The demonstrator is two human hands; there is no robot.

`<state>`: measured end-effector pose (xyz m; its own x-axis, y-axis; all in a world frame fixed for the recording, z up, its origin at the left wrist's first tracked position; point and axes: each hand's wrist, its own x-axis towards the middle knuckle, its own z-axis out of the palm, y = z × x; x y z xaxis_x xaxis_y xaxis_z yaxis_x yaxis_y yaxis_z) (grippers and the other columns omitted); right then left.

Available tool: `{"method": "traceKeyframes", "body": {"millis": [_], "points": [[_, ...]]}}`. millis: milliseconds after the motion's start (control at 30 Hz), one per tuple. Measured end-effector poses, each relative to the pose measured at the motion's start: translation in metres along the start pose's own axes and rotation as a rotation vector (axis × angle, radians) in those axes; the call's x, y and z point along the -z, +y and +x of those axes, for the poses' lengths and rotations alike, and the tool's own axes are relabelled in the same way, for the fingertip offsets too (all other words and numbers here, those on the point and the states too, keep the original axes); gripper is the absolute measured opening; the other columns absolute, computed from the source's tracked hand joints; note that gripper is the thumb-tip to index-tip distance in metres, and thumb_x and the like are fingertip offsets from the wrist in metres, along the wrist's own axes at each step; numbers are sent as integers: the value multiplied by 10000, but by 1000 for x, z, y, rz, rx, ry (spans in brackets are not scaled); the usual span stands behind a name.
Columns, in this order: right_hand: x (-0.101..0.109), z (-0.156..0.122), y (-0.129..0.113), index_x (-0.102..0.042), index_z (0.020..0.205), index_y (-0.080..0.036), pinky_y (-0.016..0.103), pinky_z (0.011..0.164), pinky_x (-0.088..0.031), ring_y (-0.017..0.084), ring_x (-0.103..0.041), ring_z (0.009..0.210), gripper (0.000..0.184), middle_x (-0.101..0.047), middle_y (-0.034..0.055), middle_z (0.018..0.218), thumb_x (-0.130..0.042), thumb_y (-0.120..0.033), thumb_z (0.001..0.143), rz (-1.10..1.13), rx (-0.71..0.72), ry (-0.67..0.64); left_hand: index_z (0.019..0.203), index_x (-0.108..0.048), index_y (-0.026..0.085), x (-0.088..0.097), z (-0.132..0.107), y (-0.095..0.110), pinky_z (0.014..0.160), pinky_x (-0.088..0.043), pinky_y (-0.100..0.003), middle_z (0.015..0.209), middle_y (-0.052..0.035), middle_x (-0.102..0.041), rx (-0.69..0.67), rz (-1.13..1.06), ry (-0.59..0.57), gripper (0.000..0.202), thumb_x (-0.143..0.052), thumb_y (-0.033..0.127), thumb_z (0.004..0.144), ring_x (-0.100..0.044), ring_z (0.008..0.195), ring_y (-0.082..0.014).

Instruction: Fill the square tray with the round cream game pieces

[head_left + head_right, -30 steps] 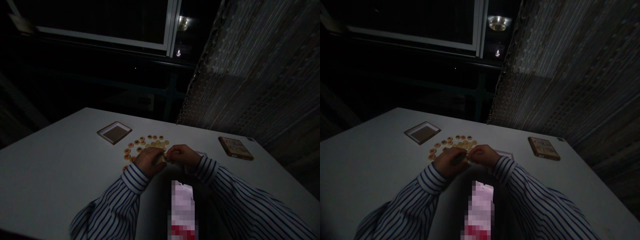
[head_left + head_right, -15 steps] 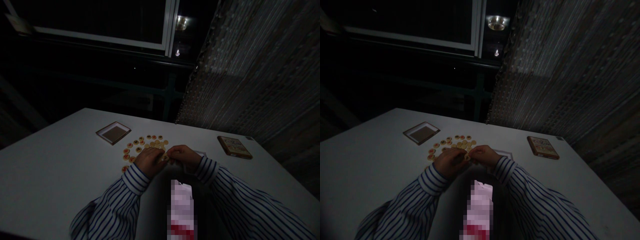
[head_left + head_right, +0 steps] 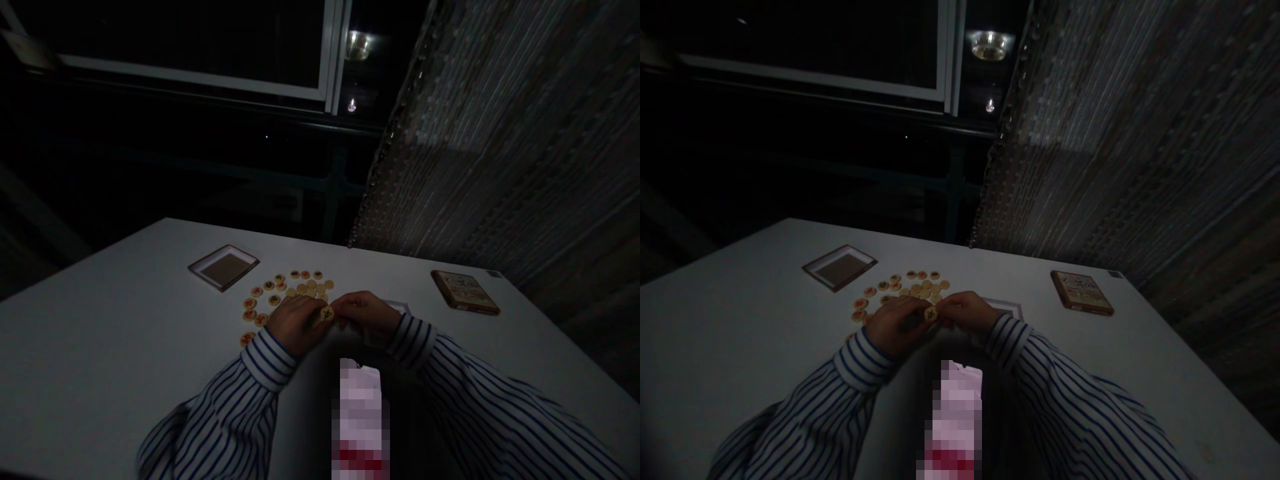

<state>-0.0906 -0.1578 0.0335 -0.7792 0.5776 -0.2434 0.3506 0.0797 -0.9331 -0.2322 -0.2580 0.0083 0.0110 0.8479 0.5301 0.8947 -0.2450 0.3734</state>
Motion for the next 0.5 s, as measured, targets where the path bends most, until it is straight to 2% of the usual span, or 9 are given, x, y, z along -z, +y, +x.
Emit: {"method": "traceKeyframes", "body": {"millis": [300,500], "points": [[3,-11,-2,-610,795,-111,189,506,-367,61,-487,545,272,-614,21,695,-553,-327,640,79,65,25,898,-541,174,-2,2,2,712,-424,-322,841,-54,-605,6,-39,57,223,-495,278,706,-544,793,-171],[11,-26,-8,-611,792,-105,204,545,-387,69,-482,558,262,-621,30,717,-545,-309,641,80,108,88,909,-541,173,-5,5,13,680,-441,-295,808,-49,-603,7,-119,74,233,-517,259,694,-544,759,-155]]}}
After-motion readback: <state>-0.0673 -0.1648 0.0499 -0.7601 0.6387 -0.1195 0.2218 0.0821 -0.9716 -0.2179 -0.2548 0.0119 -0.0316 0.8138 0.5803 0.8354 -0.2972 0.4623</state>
